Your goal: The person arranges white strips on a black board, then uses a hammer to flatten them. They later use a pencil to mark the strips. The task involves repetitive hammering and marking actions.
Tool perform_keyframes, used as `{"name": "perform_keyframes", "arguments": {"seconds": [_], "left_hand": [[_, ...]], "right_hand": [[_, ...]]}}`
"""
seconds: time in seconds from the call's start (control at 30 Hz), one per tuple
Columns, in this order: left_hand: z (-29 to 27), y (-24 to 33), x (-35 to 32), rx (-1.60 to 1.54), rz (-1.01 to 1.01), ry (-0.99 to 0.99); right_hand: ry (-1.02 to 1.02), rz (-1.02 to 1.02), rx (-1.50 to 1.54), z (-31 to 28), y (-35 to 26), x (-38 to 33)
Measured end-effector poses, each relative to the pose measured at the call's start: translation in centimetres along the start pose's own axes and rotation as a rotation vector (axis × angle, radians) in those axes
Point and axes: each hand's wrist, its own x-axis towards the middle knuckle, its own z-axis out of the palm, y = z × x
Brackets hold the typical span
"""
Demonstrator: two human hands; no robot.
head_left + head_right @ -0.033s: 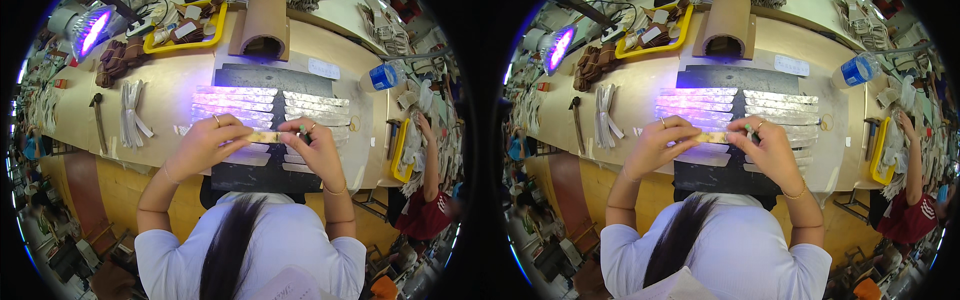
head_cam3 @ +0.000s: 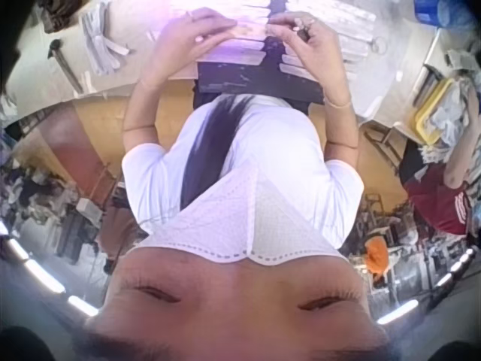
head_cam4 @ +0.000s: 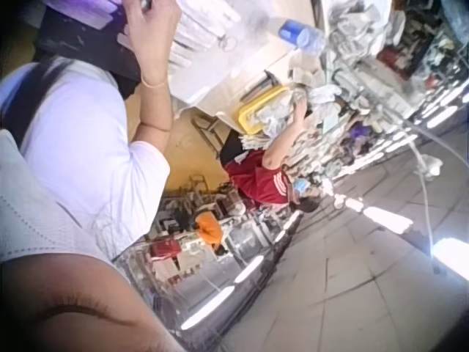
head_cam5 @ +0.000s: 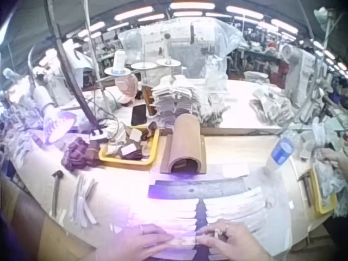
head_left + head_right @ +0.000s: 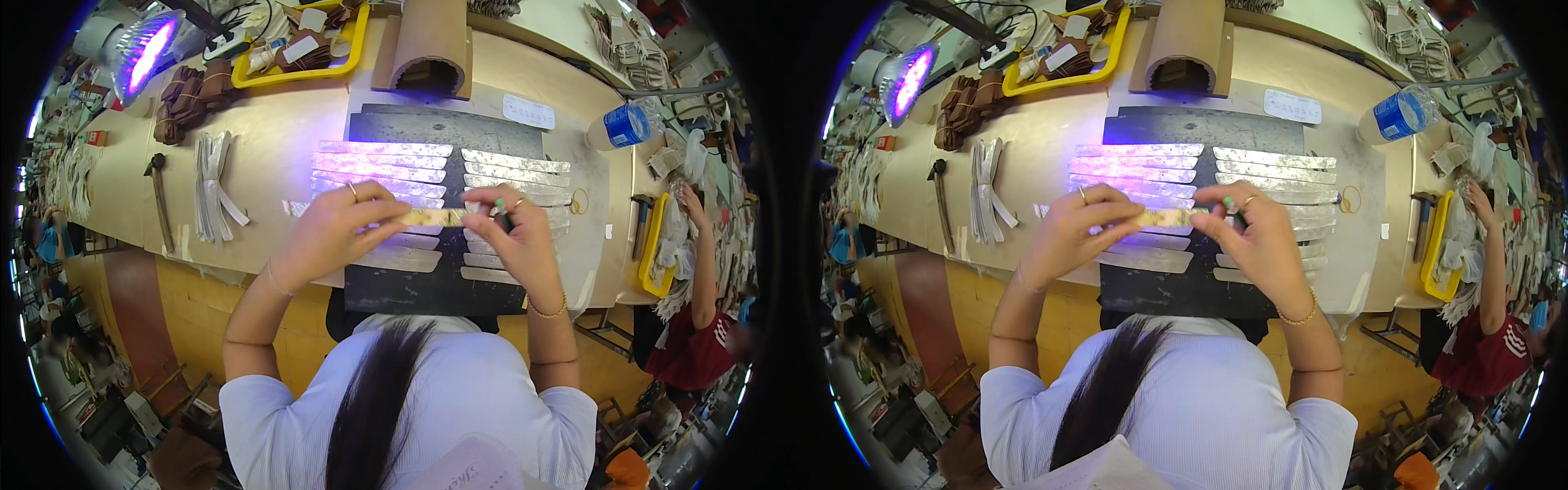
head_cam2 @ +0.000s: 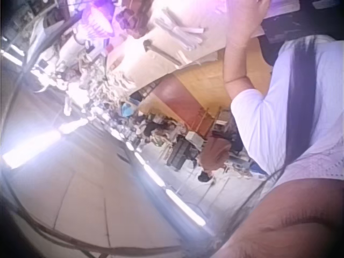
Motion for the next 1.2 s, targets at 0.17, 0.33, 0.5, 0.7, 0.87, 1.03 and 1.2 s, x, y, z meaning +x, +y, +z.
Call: {"name": "perform_keyframes", "arguments": {"seconds": [0.17, 0.33, 0.5, 0.7, 0.87, 1.03, 1.2], "left_hand": [[0.1, -5.5, 4.0, 0.099, -0.064, 0.065], [2.0, -8.7, 6.2, 0.213, -0.008, 0.076], [2.4, -9.0, 6.7, 0.278, -0.005, 0.059], [2.5, -8.9, 7.0, 0.258, -0.026, 0.056], [2.4, -8.8, 7.1, 0.277, -0.015, 0.054], [2.4, -8.9, 7.2, 0.277, -0.026, 0.040], [2.3, -8.7, 7.3, 0.265, -0.040, 0.033]], "right_hand": [[0.236, -0.025, 0.031, -2.1, 0.0, 0.5], [0.311, 0.034, 0.066, -3.2, 1.2, 0.4], [0.425, 0.061, 0.288, -4.4, 2.1, -0.2], [0.455, -0.020, 0.299, -5.3, 1.7, 0.1], [0.451, -0.042, 0.292, -5.4, 1.7, 0.3], [0.525, -0.090, 0.375, -5.7, 2.0, 0.5], [0.620, -0.142, 0.303, -6.8, 2.0, 0.9]]}}
